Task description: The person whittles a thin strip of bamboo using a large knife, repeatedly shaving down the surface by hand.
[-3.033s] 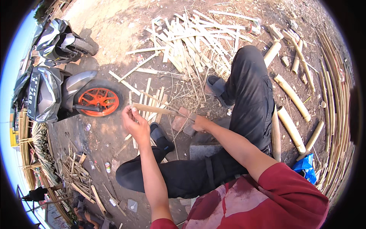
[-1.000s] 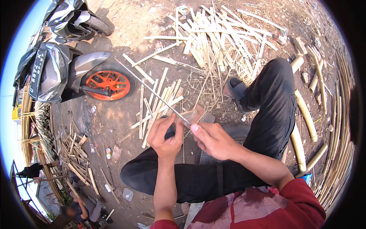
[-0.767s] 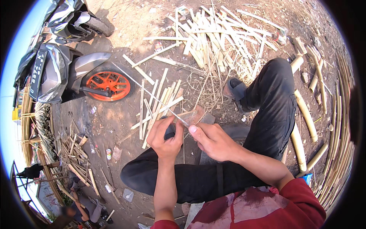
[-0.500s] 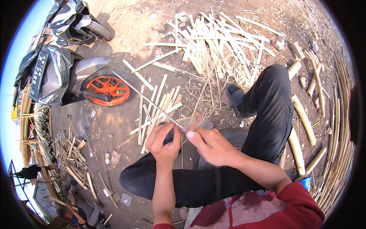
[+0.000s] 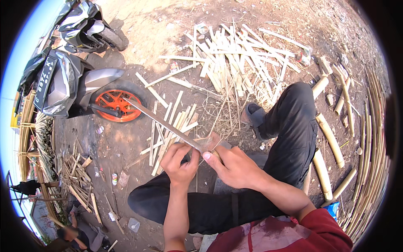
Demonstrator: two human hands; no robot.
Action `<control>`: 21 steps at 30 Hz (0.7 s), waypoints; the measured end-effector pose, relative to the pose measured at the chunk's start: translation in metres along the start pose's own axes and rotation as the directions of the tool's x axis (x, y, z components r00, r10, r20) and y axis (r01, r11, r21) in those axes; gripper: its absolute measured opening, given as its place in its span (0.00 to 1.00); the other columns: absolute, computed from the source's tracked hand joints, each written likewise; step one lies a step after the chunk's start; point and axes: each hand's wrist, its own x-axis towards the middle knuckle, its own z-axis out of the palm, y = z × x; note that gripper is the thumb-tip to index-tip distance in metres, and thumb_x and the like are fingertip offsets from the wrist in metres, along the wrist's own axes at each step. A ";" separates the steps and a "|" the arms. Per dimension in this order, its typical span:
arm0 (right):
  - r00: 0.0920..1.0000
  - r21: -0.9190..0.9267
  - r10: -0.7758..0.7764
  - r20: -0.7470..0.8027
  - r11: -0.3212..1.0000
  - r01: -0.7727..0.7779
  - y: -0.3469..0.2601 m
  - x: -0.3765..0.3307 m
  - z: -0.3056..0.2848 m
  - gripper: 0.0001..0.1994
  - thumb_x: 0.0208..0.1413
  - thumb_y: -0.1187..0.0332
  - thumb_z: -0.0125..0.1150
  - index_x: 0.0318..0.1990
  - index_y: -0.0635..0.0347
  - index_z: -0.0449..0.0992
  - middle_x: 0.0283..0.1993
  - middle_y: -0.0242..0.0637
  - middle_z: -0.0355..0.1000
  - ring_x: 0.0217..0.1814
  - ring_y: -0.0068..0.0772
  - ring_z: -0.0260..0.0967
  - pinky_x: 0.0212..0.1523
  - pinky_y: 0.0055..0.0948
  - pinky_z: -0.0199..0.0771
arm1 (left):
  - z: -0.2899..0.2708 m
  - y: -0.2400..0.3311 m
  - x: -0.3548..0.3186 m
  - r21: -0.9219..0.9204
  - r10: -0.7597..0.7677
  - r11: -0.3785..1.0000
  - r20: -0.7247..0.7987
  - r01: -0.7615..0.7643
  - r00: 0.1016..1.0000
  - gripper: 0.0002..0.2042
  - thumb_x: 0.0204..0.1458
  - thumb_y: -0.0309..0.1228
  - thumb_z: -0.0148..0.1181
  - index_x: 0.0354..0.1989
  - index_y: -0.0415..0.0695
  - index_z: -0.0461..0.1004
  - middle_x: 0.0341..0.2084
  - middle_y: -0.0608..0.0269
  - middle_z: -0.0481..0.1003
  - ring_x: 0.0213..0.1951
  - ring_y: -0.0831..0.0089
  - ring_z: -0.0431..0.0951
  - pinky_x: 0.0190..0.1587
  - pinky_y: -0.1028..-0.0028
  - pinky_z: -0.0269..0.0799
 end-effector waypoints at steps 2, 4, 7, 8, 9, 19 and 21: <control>1.000 -0.008 -0.004 0.010 1.000 0.004 0.001 0.000 -0.002 0.28 0.71 0.51 0.47 0.32 0.75 0.72 0.21 0.61 0.70 0.31 0.70 0.73 0.40 0.56 0.73 | 0.001 -0.002 -0.001 0.006 0.029 1.000 -0.008 -0.029 1.000 0.09 0.38 0.16 0.72 0.28 0.39 0.80 0.26 0.55 0.79 0.27 0.61 0.81 0.30 0.69 0.76; 1.000 -0.005 -0.008 0.015 1.000 0.008 0.002 0.000 -0.003 0.28 0.71 0.51 0.47 0.32 0.75 0.73 0.21 0.62 0.70 0.33 0.70 0.73 0.42 0.56 0.73 | 0.001 -0.002 -0.003 0.018 0.031 0.999 -0.004 -0.031 1.000 0.09 0.38 0.17 0.72 0.29 0.39 0.80 0.26 0.55 0.79 0.27 0.61 0.81 0.30 0.69 0.76; 1.000 -0.012 -0.025 0.011 1.000 0.025 -0.001 0.001 -0.005 0.28 0.71 0.51 0.47 0.31 0.74 0.73 0.23 0.63 0.70 0.34 0.70 0.73 0.45 0.55 0.72 | 0.001 -0.003 -0.002 0.030 0.046 0.998 -0.003 -0.046 0.999 0.10 0.37 0.16 0.72 0.29 0.39 0.80 0.26 0.55 0.79 0.27 0.61 0.81 0.30 0.69 0.76; 1.000 -0.015 -0.029 0.010 0.999 0.029 -0.001 0.001 -0.005 0.28 0.71 0.51 0.47 0.31 0.74 0.73 0.23 0.63 0.70 0.34 0.70 0.73 0.45 0.55 0.72 | 0.000 -0.003 -0.002 0.032 0.050 0.998 0.001 -0.050 0.999 0.10 0.36 0.16 0.72 0.29 0.38 0.81 0.26 0.55 0.79 0.27 0.62 0.81 0.30 0.69 0.76; 0.999 -0.007 -0.023 0.026 1.000 0.023 -0.002 0.001 -0.007 0.28 0.71 0.51 0.46 0.31 0.74 0.73 0.24 0.63 0.70 0.34 0.70 0.73 0.45 0.55 0.72 | -0.001 -0.002 -0.002 0.018 0.033 0.999 0.022 -0.033 0.999 0.09 0.37 0.18 0.72 0.30 0.38 0.81 0.27 0.55 0.79 0.28 0.61 0.81 0.31 0.68 0.76; 0.998 -0.112 0.016 0.054 0.994 -0.010 0.000 0.008 -0.018 0.25 0.72 0.53 0.45 0.40 0.70 0.77 0.23 0.58 0.71 0.29 0.64 0.73 0.35 0.51 0.70 | -0.055 0.044 0.131 0.188 0.453 0.876 -0.004 -0.444 0.892 0.18 0.47 0.35 0.60 0.46 0.41 0.81 0.41 0.51 0.76 0.45 0.54 0.71 0.49 0.58 0.66; 0.995 -0.063 0.055 0.085 0.997 -0.050 -0.003 0.012 -0.014 0.27 0.72 0.53 0.45 0.34 0.72 0.77 0.24 0.62 0.69 0.30 0.66 0.71 0.36 0.52 0.69 | -0.023 0.029 0.140 0.254 0.435 0.819 0.310 -0.514 0.845 0.22 0.49 0.32 0.57 0.55 0.43 0.77 0.53 0.49 0.72 0.54 0.48 0.68 0.58 0.53 0.63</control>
